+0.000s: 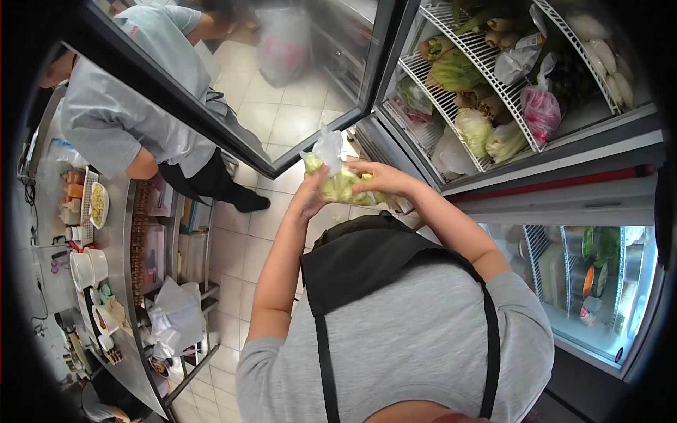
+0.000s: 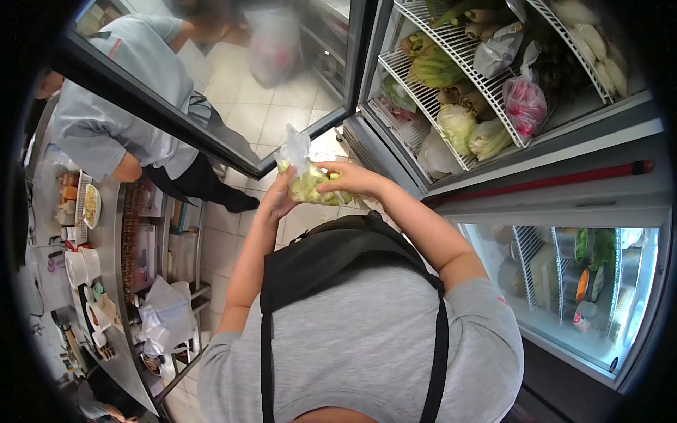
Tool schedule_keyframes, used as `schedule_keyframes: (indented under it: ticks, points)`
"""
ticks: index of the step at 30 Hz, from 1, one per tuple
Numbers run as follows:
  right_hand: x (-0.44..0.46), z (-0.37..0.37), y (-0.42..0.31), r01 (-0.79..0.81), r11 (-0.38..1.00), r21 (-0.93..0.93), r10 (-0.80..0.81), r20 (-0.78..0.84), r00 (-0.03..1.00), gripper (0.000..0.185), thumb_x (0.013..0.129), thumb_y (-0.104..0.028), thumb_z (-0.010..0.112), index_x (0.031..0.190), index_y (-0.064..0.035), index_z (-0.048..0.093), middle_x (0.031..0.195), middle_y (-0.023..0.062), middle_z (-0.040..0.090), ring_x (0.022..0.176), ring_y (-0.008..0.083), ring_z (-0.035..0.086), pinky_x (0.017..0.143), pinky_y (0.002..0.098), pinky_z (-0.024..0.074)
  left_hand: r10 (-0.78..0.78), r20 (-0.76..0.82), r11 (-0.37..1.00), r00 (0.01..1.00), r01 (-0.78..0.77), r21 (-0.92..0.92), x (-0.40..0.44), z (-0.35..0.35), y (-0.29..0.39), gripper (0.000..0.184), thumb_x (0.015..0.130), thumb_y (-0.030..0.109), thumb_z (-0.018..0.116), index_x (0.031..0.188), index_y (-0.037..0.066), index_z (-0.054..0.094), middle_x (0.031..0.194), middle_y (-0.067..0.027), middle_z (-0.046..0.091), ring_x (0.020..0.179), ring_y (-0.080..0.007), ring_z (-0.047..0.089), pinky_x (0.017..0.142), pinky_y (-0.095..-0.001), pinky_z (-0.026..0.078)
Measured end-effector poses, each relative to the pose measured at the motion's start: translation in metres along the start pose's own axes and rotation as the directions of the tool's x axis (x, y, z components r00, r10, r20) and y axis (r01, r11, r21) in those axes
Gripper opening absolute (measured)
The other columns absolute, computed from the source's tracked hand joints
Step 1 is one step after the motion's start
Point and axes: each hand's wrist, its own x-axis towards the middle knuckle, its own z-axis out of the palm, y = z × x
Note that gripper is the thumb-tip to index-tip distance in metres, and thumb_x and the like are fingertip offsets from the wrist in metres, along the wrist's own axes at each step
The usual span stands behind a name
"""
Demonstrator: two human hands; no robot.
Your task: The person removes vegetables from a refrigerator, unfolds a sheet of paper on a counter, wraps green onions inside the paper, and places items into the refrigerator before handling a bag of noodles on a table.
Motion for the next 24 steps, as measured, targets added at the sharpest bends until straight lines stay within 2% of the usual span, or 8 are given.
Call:
schedule_keyframes:
  ticks: [2, 4, 5, 7, 8, 11, 14, 24]
  points:
    - [0.005, -0.017, -0.020, -0.091, 0.982, -0.164, 0.083, -0.056, 0.995, 0.057, 0.077, -0.031, 0.066, 0.124, -0.0044, 0.047, 0.110, 0.0069, 0.055, 0.100, 0.0146, 0.050, 0.087, 0.0275, 0.0392, 0.038, -0.096, 0.999, 0.995, -0.038, -0.001, 0.000, -0.005, -0.005, 0.056, 0.087, 0.035, 0.049, 0.132, 0.012, 0.025, 0.126, -0.0096, 0.042, 0.111, -0.0266, 0.048, 0.087, -0.0454, 0.044]
    - [0.013, -0.056, -0.011, -0.083, 0.996, -0.038, 0.062, -0.382, 0.922, 0.049, 0.077, -0.035, 0.064, 0.114, -0.0047, 0.055, 0.104, 0.0081, 0.058, 0.095, 0.0139, 0.053, 0.086, 0.0268, 0.0395, 0.046, -0.118, 0.998, 0.992, -0.052, -0.046, -0.001, -0.015, -0.009, 0.053, 0.087, 0.033, 0.049, 0.131, 0.011, 0.028, 0.124, -0.0109, 0.044, 0.110, -0.0274, 0.049, 0.087, -0.0454, 0.044]
    - [0.016, -0.085, -0.007, -0.174, 0.932, -0.319, -0.075, -0.637, 0.767, 0.049, 0.077, -0.033, 0.064, 0.113, -0.0025, 0.054, 0.100, 0.0095, 0.060, 0.084, 0.0139, 0.057, 0.078, 0.0277, 0.0442, 0.048, -0.128, 0.996, 0.991, -0.057, -0.068, -0.001, -0.022, -0.011, 0.052, 0.088, 0.033, 0.049, 0.131, 0.010, 0.029, 0.124, -0.0115, 0.045, 0.109, -0.0278, 0.049, 0.087, -0.0455, 0.044]
    - [0.019, -0.159, 0.006, 0.001, 0.986, 0.167, 0.152, -0.897, 0.415, 0.051, 0.072, -0.035, 0.068, 0.104, 0.0033, 0.053, 0.097, 0.0142, 0.059, 0.083, 0.0199, 0.055, 0.073, 0.0314, 0.0438, 0.036, -0.105, 0.977, 0.994, -0.057, -0.205, -0.005, -0.041, -0.024, 0.054, 0.086, 0.036, 0.050, 0.130, 0.010, 0.031, 0.122, -0.0146, 0.046, 0.107, -0.0292, 0.051, 0.087, -0.0445, 0.045]
    - [0.029, -0.252, 0.087, 0.074, 0.997, 0.026, 0.006, -0.964, 0.264, 0.049, 0.071, -0.032, 0.068, 0.101, 0.0034, 0.053, 0.095, 0.0147, 0.058, 0.079, 0.0205, 0.054, 0.072, 0.0323, 0.0438, 0.040, -0.089, 0.961, 0.995, -0.062, -0.270, -0.006, -0.047, -0.025, 0.055, 0.085, 0.038, 0.050, 0.130, 0.011, 0.032, 0.122, -0.0162, 0.047, 0.106, -0.0299, 0.052, 0.087, -0.0440, 0.045]
    - [-0.009, -0.292, 0.012, -0.323, 0.939, 0.115, 0.017, -0.957, -0.289, 0.040, 0.078, -0.026, 0.062, 0.106, 0.0023, 0.057, 0.109, 0.0165, 0.056, 0.096, 0.0254, 0.054, 0.082, 0.0332, 0.0429, -0.010, -0.001, 0.886, 1.000, 0.008, -0.463, -0.013, -0.048, -0.023, 0.062, 0.082, 0.047, 0.052, 0.130, 0.011, 0.034, 0.121, -0.0205, 0.047, 0.102, -0.0327, 0.054, 0.085, -0.0463, 0.046]
    - [-0.017, -0.347, 0.032, -0.280, 0.941, 0.191, 0.077, -0.925, -0.371, 0.039, 0.077, -0.024, 0.063, 0.106, 0.0023, 0.057, 0.109, 0.0154, 0.056, 0.096, 0.0243, 0.054, 0.082, 0.0325, 0.0428, 0.081, 0.163, 0.841, 0.983, 0.020, -0.540, -0.015, -0.032, -0.018, 0.070, 0.078, 0.056, 0.051, 0.132, 0.015, 0.031, 0.122, -0.0230, 0.044, 0.098, -0.0376, 0.054, 0.076, -0.0605, 0.045]
    - [-0.013, -0.376, 0.085, -0.118, 0.987, 0.108, 0.064, -0.943, -0.326, 0.037, 0.074, -0.015, 0.066, 0.106, 0.0022, 0.058, 0.107, 0.0120, 0.058, 0.094, 0.0209, 0.054, 0.082, 0.0299, 0.0425, 0.058, 0.136, 0.785, 0.989, 0.039, -0.618, 0.042, -0.014, -0.025, 0.068, 0.079, 0.057, 0.046, 0.129, 0.012, 0.034, 0.120, -0.0195, 0.047, 0.088, -0.0343, 0.058, 0.071, -0.0549, 0.050]
